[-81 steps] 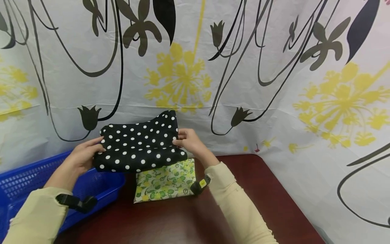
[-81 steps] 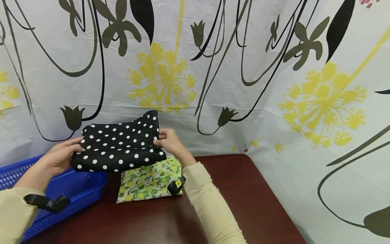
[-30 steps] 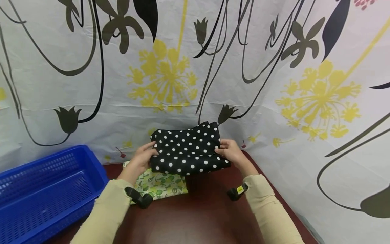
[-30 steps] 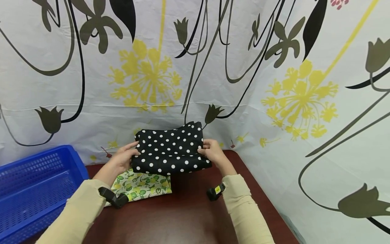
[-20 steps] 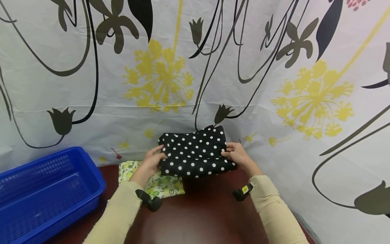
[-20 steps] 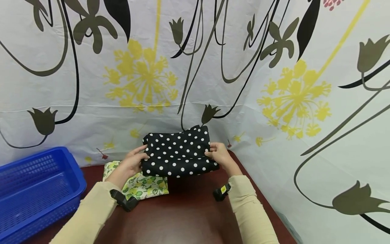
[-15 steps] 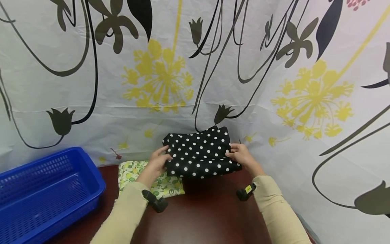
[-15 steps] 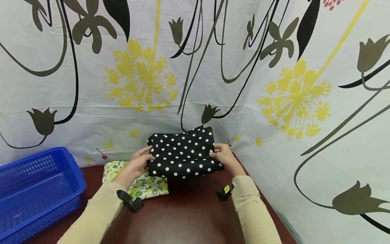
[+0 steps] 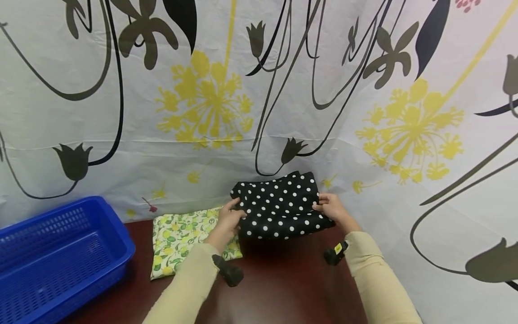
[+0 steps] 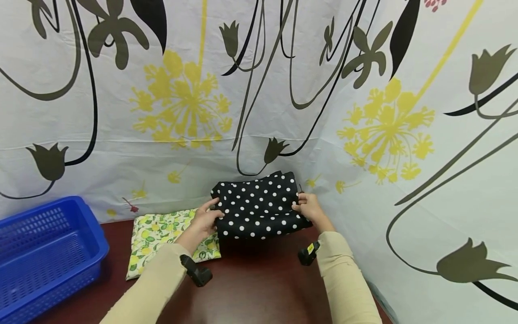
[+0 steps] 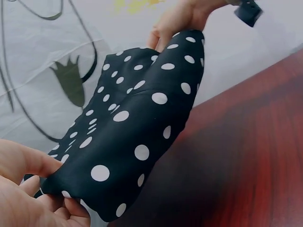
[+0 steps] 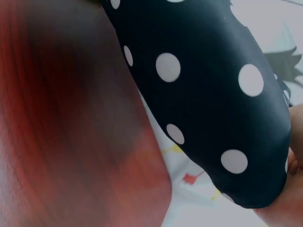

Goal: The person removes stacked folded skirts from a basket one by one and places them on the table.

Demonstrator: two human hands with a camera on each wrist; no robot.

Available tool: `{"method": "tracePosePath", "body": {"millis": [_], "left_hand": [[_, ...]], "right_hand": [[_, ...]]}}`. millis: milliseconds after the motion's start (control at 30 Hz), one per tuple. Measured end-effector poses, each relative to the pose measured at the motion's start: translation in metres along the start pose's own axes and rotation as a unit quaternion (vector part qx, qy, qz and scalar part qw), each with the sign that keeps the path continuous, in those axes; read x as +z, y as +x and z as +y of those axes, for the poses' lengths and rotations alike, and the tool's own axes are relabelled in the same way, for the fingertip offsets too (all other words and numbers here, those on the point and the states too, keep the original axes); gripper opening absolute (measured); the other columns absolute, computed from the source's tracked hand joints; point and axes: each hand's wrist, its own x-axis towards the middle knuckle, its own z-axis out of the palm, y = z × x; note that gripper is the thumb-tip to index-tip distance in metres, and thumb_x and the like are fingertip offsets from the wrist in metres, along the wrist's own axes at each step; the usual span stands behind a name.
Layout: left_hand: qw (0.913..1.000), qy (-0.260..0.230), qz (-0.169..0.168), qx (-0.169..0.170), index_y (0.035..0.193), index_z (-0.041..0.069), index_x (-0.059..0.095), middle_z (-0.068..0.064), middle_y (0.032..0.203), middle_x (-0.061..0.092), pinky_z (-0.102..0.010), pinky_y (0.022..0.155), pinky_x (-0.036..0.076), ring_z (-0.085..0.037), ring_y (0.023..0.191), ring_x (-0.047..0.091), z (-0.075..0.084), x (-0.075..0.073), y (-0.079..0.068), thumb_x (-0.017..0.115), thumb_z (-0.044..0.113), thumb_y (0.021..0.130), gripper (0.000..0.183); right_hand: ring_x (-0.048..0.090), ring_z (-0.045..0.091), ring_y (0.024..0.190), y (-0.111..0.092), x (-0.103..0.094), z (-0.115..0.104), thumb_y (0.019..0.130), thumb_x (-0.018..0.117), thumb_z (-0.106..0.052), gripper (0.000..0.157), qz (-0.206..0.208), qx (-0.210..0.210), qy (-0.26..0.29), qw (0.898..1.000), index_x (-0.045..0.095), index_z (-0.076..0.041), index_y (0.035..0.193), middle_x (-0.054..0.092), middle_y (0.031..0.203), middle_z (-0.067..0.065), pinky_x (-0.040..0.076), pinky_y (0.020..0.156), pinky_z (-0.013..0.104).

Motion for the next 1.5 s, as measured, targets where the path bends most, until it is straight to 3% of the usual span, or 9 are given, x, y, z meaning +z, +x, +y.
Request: {"method": "tracePosePath", "body": {"millis": [100,200,333,433,500,733,867,1100,1500], "left_hand": [[1.0,0.004,0.006,0.002,0.138,0.012,0.043,-0.02,0.139,0.032,-0.017,0.038,0.028,-0.006,0.043,0.028,-0.007,0.008,0.001,0.054,-0.009,0.074,0.068],[0.9999,0.005,0.015,-0.003,0.137,0.012,0.043,-0.022,0.136,0.035,-0.017,0.037,0.029,-0.005,0.041,0.029,-0.014,0.015,0.002,0.055,-0.008,0.074,0.068],[0.9998,0.005,0.02,-0.005,0.138,0.011,0.042,-0.023,0.132,0.037,-0.016,0.037,0.03,-0.006,0.042,0.03,-0.023,0.025,0.002,0.056,-0.008,0.074,0.068],[0.9999,0.006,0.014,-0.006,0.138,0.01,0.04,-0.023,0.129,0.039,-0.016,0.038,0.031,-0.005,0.042,0.03,-0.029,0.031,0.003,0.057,-0.008,0.075,0.067],[0.9999,0.005,0.008,-0.008,0.139,0.009,0.039,-0.024,0.126,0.041,-0.016,0.039,0.031,-0.005,0.042,0.03,-0.033,0.034,0.003,0.057,-0.008,0.077,0.067],[0.9994,0.023,-0.006,-0.023,0.14,0.007,0.035,-0.025,0.126,0.038,-0.023,0.051,0.042,-0.016,0.069,0.046,-0.047,0.039,0.002,0.056,-0.007,0.081,0.065],[0.9983,0.034,-0.024,-0.04,0.142,0.005,0.03,-0.027,0.131,0.033,-0.03,0.061,0.049,-0.025,0.085,0.049,-0.055,0.038,0.001,0.054,-0.008,0.081,0.067],[0.9948,0.045,-0.065,-0.065,0.144,0.001,0.022,-0.033,0.131,0.029,-0.039,0.072,0.053,-0.038,0.102,0.05,-0.063,0.034,-0.001,0.053,-0.012,0.079,0.073],[0.9921,0.067,-0.071,-0.079,0.144,0.002,0.023,-0.029,0.121,0.041,-0.042,0.069,0.053,-0.037,0.1,0.053,-0.061,0.032,0.0,0.055,-0.009,0.079,0.073]], "right_hand": [[0.047,0.043,0.112,-0.017,0.0,-0.02,0.086,0.063,-0.004,0.053,0.011,0.031,-0.046,0.998,0.04,0.018,0.128,0.046,0.12,0.038,0.049,0.082,0.041],[0.057,0.032,0.102,0.008,-0.012,0.037,0.082,0.07,-0.014,0.051,0.018,-0.024,-0.034,0.999,0.052,0.008,0.124,0.056,0.112,0.03,0.051,0.074,0.031],[0.062,0.022,0.094,0.055,-0.028,0.129,0.08,0.072,-0.02,0.044,0.029,-0.045,-0.018,0.998,0.061,-0.002,0.119,0.063,0.104,0.02,0.05,0.072,0.026],[0.061,0.023,0.096,0.056,-0.029,0.142,0.081,0.072,-0.018,0.04,0.042,-0.023,-0.017,0.999,0.062,-0.004,0.117,0.063,0.105,0.018,0.049,0.077,0.028],[0.062,0.019,0.09,0.047,-0.025,0.135,0.079,0.073,-0.017,0.035,0.056,-0.033,-0.018,0.998,0.066,-0.004,0.111,0.065,0.1,0.017,0.049,0.07,0.023],[0.051,0.042,0.108,-0.003,-0.006,0.057,0.083,0.065,-0.006,0.038,0.067,0.072,-0.06,0.993,0.056,0.012,0.116,0.053,0.115,0.033,0.044,0.087,0.045],[0.055,0.037,0.102,-0.003,-0.004,0.068,0.081,0.07,-0.011,0.042,0.07,0.06,-0.056,0.994,0.058,0.011,0.113,0.057,0.109,0.031,0.046,0.084,0.041],[0.046,0.046,0.11,-0.026,0.007,0.039,0.087,0.057,-0.001,0.041,0.07,0.116,-0.083,0.987,0.045,0.022,0.119,0.045,0.12,0.038,0.04,0.091,0.048],[0.053,0.033,0.088,-0.036,0.009,0.043,0.087,0.054,-0.001,0.038,0.05,0.111,-0.076,0.99,0.047,0.022,0.116,0.047,0.116,0.038,0.047,0.072,0.035]]}}
